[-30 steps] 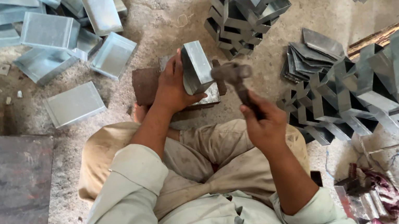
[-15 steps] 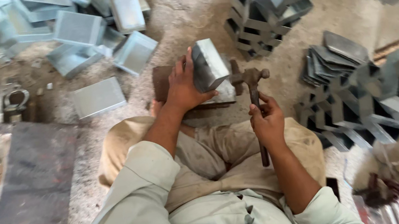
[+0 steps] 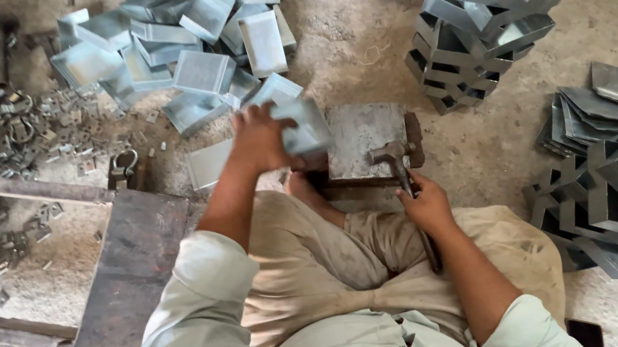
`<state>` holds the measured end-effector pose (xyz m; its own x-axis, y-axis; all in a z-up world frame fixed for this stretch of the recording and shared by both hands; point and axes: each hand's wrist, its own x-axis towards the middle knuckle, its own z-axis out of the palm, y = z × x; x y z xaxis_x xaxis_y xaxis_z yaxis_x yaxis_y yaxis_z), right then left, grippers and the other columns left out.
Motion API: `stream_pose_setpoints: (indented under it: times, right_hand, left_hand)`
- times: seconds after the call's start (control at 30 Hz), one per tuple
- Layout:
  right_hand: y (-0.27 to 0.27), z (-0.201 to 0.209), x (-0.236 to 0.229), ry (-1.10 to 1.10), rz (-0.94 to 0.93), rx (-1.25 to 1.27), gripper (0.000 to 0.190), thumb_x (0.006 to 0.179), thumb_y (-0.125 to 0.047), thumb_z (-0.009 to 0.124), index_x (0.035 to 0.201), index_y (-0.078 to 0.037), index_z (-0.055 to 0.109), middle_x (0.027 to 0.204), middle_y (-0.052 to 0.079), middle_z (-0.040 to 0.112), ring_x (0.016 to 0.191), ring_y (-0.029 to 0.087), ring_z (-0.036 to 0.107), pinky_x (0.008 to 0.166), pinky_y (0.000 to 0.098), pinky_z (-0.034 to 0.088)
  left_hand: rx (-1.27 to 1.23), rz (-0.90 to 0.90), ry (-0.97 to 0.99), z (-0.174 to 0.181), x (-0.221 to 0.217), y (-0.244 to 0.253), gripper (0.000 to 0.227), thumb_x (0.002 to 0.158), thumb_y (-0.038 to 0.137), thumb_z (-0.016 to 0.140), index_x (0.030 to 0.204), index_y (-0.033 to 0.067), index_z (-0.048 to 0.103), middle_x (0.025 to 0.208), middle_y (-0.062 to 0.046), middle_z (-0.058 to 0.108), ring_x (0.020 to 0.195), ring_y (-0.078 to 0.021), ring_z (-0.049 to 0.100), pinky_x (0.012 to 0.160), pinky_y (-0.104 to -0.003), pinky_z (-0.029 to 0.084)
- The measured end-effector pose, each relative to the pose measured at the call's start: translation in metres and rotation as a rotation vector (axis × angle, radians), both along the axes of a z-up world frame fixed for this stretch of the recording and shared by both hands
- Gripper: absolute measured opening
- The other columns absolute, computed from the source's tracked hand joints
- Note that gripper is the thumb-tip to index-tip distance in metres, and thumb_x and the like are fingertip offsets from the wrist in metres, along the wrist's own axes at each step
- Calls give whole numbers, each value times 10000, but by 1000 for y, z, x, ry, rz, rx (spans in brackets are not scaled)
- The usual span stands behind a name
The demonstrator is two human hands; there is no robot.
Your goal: The person sits cross-legged on the floor and repeatedly hammers small rectangular metal pieces on a metal block. They pick up each piece, position it on the block, strike it with a hammer, and then place it aside. The process is repeated for multiple pieces.
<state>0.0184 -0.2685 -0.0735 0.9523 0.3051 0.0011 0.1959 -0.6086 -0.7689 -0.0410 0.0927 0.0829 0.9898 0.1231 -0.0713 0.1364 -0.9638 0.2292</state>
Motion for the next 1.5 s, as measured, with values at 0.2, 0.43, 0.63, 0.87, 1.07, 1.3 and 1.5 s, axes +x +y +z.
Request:
stream_pose_setpoints:
  times: [0.2, 0.43, 0.63, 0.87, 1.07, 1.3, 1.5]
  right_hand:
    - [-4, 0, 0, 32, 30, 14, 650, 825, -217, 783, 1429, -76, 590, 905, 178, 742, 747, 271, 707, 729, 369, 560]
    - [-9, 9, -8, -14, 29, -27, 680, 852, -285, 805, 1449, -63, 567, 933, 158, 748, 767, 257, 698, 729, 370, 554]
    - [-19, 15, -17, 94, -61, 73, 648, 875, -275, 769, 1452, -74, 552, 965, 107, 740, 716, 185, 697, 679, 336, 568]
    - [-29, 16, 10, -121, -145, 81, 502, 856, -215, 805, 1310, -45, 678, 1023, 101, 735, 769, 173, 665, 716, 322, 563]
    - [-22, 103, 74, -394, -197, 29, 349, 872, -166, 786, 1197, -49, 734, 1067, 116, 741, 827, 167, 703, 724, 298, 565]
    - [26, 211, 185, -676, -109, -76, 339, 897, -146, 797, 1197, -6, 723, 1117, 178, 720, 1012, 295, 712, 866, 369, 564]
    - [52, 249, 289, -1104, -110, -373, 291, 914, -115, 780, 1167, 20, 731, 1121, 245, 696, 1098, 449, 601, 950, 501, 474]
  left_hand:
    - [145, 295, -967, 39, 44, 5, 307, 847, 210, 755, 1153, 179, 751, 1533, -118, 476, 1448, -413, 381, 1217, -692, 148]
    - [-327, 202, -860, -38, 66, -93, 259, 809, 234, 767, 1059, 173, 742, 1442, -110, 547, 1357, -369, 476, 1150, -572, 323]
    - [-408, 398, -581, -143, 63, -84, 422, 771, 296, 789, 1162, 153, 724, 1426, -154, 516, 1335, -409, 454, 1059, -588, 392]
    - [-587, 479, -542, -134, 73, -82, 394, 805, 317, 788, 1166, 173, 724, 1431, -85, 550, 1339, -392, 463, 1061, -607, 389]
    - [-707, 421, -523, -114, 84, -97, 398, 818, 292, 769, 1195, 174, 715, 1450, -82, 539, 1337, -399, 451, 1024, -641, 392]
    - [-781, 375, -511, -108, 89, -100, 387, 823, 283, 784, 1184, 166, 713, 1443, -98, 516, 1365, -374, 428, 1045, -654, 358]
    - [-910, 365, -604, -108, 92, -96, 348, 829, 267, 771, 1149, 145, 713, 1407, -113, 554, 1342, -355, 492, 1102, -567, 413]
